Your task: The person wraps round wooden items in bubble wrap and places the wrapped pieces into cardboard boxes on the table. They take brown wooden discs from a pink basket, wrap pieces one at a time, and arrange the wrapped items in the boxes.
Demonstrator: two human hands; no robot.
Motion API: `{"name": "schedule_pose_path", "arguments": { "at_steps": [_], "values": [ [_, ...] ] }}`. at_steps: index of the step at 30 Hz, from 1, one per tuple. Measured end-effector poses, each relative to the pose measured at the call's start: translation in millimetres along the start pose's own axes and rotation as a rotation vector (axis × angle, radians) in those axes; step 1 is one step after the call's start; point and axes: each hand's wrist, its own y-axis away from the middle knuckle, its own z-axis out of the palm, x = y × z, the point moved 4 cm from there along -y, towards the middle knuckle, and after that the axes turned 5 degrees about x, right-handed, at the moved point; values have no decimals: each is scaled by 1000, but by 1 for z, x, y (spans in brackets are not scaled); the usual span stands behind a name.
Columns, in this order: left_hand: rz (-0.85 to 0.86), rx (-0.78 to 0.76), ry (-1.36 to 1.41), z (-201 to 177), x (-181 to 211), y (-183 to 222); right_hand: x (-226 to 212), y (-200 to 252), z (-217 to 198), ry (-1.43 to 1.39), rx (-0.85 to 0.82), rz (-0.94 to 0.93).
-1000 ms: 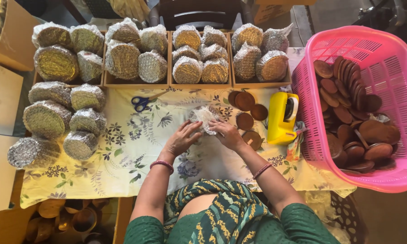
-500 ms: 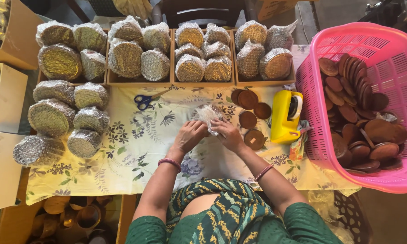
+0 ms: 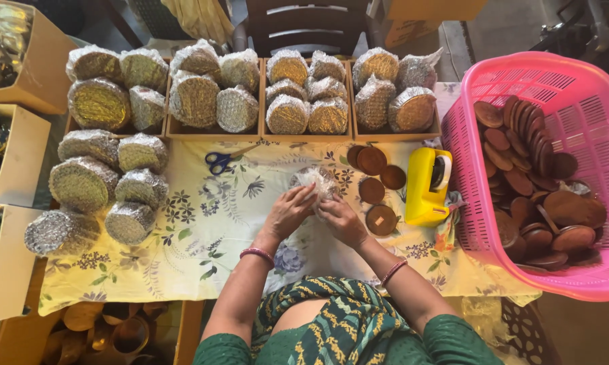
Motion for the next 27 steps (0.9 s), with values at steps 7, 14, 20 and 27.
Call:
{"name": "schedule_pose_path", "arguments": {
  "at_steps": [7,14,20,27],
  "values": [
    [-27,7,62,9,0,9,14,-22,-11,-178,13,187],
    [-300,56,271,-6,-3,-4,27,-51,-3,26,-11,285],
    [-284,67,269,1,-7,0,29,-46,6,48,23,350],
    [-96,-37,61,7,-2,5,30,-37,13,33,152,377]
  ]
}}
